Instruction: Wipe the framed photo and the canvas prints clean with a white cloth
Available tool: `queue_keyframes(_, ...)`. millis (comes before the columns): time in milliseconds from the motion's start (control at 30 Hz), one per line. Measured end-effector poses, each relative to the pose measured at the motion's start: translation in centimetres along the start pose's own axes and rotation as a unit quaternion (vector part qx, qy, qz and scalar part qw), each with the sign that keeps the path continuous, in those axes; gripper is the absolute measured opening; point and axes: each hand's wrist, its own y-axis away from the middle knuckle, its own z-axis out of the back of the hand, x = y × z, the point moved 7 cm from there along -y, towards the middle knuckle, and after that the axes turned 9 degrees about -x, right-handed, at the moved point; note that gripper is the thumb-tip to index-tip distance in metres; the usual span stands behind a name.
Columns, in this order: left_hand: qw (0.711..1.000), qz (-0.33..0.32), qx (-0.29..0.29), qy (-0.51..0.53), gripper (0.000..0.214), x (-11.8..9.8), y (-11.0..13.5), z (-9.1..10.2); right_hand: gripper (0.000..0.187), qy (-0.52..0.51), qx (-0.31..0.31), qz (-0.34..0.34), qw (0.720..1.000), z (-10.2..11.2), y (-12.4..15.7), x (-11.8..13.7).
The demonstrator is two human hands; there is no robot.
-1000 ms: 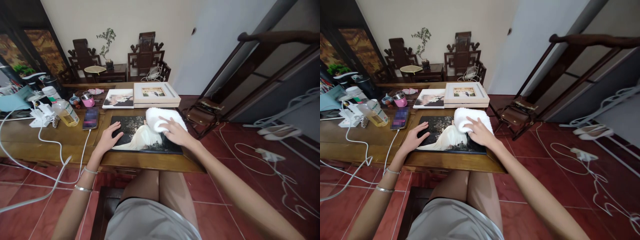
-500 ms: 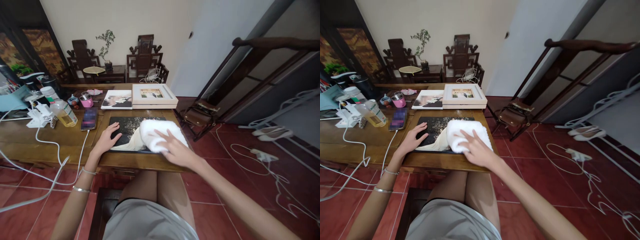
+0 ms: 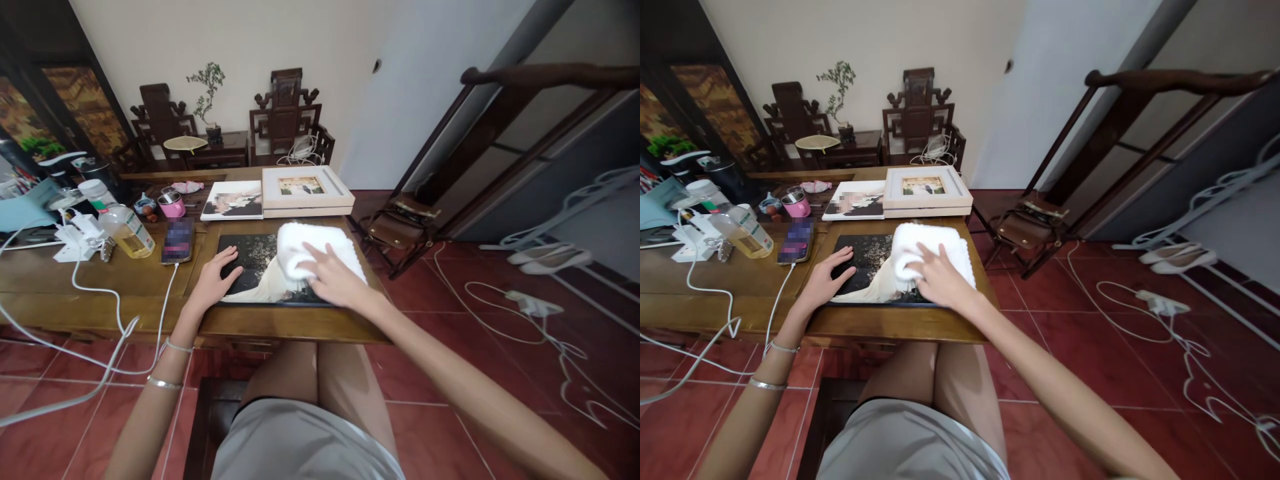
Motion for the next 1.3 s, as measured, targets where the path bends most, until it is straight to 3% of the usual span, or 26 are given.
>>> queue_keyframes(133, 1.000, -0.007, 0.001, -0.004, 0.043, -0.1, 0.1, -0.1, 0.041, -0.035, 0.013, 0.057, 0.998, 0.7, 6.1, 6.1)
queue_keyframes(267, 1.000, -0.018, 0.004, -0.005, 0.044, -0.1, 0.2, -0.1, 0.041, -0.068, 0.027, 0.086, 0.994, 1.0, 7.4, 8.0)
queue_keyframes(367, 1.000, -0.022, 0.005, -0.005, 0.044, -0.1, 0.2, -0.1, 0.045, -0.072, 0.025, 0.063, 0.995, 0.6, 4.2, 5.8)
queue_keyframes(567, 1.000, -0.017, 0.008, -0.004, 0.044, -0.1, 0.1, 0.1, 0.045, -0.032, 0.010, -0.030, 0.999, -1.0, -5.8, -2.0)
queue_keyframes(700, 1.000, -0.006, 0.006, -0.004, 0.043, -0.1, 0.0, 0.2, 0.044, -0.022, 0.012, -0.065, 0.998, -1.4, -8.5, -3.7)
queue_keyframes(800, 1.000, 0.000, 0.004, -0.005, 0.043, -0.1, 0.0, 0.1, 0.045, -0.007, 0.008, -0.046, 0.999, -1.2, -6.5, -1.7)
queue_keyframes(1000, 1.000, -0.001, -0.001, -0.007, 0.042, -0.2, 0.1, 0.0, 0.046, -0.038, 0.021, 0.038, 0.998, 0.1, 2.9, 6.5)
queue_keyframes(1100, 1.000, -0.006, 0.004, -0.006, 0.041, -0.2, 0.1, 0.0, 0.041, -0.060, 0.031, 0.079, 0.995, 0.5, 5.8, 9.1)
queue_keyframes(1200, 1.000, -0.012, 0.008, -0.004, 0.042, -0.3, 0.1, 0.0, 0.042, -0.074, 0.034, 0.099, 0.992, 0.4, 5.4, 9.1)
queue_keyframes(1300, 1.000, -0.012, 0.013, -0.004, 0.044, -0.2, 0.1, 0.0, 0.046, -0.072, 0.029, 0.082, 0.994, 0.1, 2.0, 6.8)
